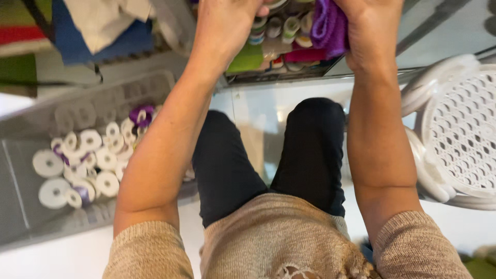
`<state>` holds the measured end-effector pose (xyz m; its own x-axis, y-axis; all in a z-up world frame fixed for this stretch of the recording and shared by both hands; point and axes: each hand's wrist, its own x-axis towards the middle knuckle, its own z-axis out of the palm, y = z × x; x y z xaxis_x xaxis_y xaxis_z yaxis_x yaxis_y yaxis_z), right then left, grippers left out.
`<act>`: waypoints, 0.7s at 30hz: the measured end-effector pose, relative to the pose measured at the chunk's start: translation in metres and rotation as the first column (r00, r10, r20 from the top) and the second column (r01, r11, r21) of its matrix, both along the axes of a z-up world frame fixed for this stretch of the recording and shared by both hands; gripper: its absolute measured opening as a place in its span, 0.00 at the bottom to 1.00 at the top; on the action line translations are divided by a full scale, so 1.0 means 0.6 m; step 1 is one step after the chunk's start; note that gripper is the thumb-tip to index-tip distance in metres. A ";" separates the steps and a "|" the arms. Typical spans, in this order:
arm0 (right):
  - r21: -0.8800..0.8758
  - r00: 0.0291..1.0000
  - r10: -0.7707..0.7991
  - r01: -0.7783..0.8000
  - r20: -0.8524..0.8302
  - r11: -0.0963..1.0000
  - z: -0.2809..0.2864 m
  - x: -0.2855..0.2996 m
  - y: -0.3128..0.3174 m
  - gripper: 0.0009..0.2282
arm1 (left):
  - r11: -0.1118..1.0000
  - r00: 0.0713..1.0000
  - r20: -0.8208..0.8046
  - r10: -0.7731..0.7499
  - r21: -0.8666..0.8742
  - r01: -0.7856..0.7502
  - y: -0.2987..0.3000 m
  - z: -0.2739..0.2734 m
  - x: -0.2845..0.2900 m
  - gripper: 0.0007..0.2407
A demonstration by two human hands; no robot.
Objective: The person sits on the floor and wipes white spools with a purple cloth. They pick spools from a plastic bin, wipe them, and place them into a glass cabinet.
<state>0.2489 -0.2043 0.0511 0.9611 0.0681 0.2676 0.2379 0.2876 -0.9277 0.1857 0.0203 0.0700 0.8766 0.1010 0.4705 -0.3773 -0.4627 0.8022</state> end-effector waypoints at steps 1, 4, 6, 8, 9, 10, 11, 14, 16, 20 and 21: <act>-0.030 1.000 0.031 -0.031 0.003 0.999 -0.002 -0.013 0.006 0.16 | 0.997 0.997 -0.053 -0.053 -0.066 0.049 0.003 0.010 -0.029 0.04; -0.127 0.989 0.146 -0.143 0.012 0.982 -0.021 -0.043 0.031 0.18 | 0.986 0.985 -0.148 -0.085 -0.153 0.062 0.039 -0.004 -0.104 0.05; -0.186 0.973 0.229 -0.222 0.016 0.957 -0.024 -0.071 0.054 0.19 | 0.986 0.978 -0.199 -0.064 -0.166 0.031 0.076 -0.046 -0.144 0.05; -0.354 0.935 0.353 -0.344 -0.041 0.870 -0.010 -0.102 0.079 0.12 | 0.932 0.948 -0.317 -0.030 -0.351 -0.088 0.115 -0.106 -0.173 0.04; -0.355 0.924 0.378 -0.374 -0.060 0.857 -0.013 -0.113 0.093 0.12 | 0.927 0.943 -0.333 -0.007 -0.357 -0.119 0.136 -0.131 -0.193 0.04; -0.459 0.903 0.426 -0.406 -0.066 0.790 -0.013 -0.123 0.106 0.12 | 0.886 0.930 -0.367 0.040 -0.417 -0.202 0.157 -0.155 -0.212 0.03; -0.556 0.878 0.472 -0.430 -0.076 0.711 -0.012 -0.133 0.120 0.14 | 0.835 0.912 -0.402 0.083 -0.471 -0.283 0.177 -0.177 -0.233 0.05; -0.424 0.707 0.669 -0.691 -0.229 0.586 0.037 -0.190 0.195 0.24 | 0.725 0.844 -0.497 0.203 -0.503 -0.471 0.218 -0.219 -0.292 0.06; -0.495 0.733 0.634 -0.657 -0.246 0.569 0.001 -0.191 0.225 0.15 | 0.647 0.799 -0.551 0.242 -0.522 -0.556 0.242 -0.270 -0.329 0.06; -0.578 0.705 0.666 -0.657 -0.243 0.484 -0.029 -0.213 0.290 0.10 | 0.459 0.609 -0.759 0.230 -0.467 -0.756 0.272 -0.344 -0.393 0.12; -0.580 0.699 0.670 -0.662 -0.250 0.475 -0.031 -0.221 0.305 0.10 | 0.450 0.605 -0.763 0.229 -0.468 -0.761 0.273 -0.363 -0.404 0.12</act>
<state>0.1165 -0.0214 0.0323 0.5549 0.8288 -0.0723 0.2261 -0.2338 -0.9456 -0.0565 0.1838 -0.1481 0.5644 0.6522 -0.5060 0.3127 0.3983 0.8623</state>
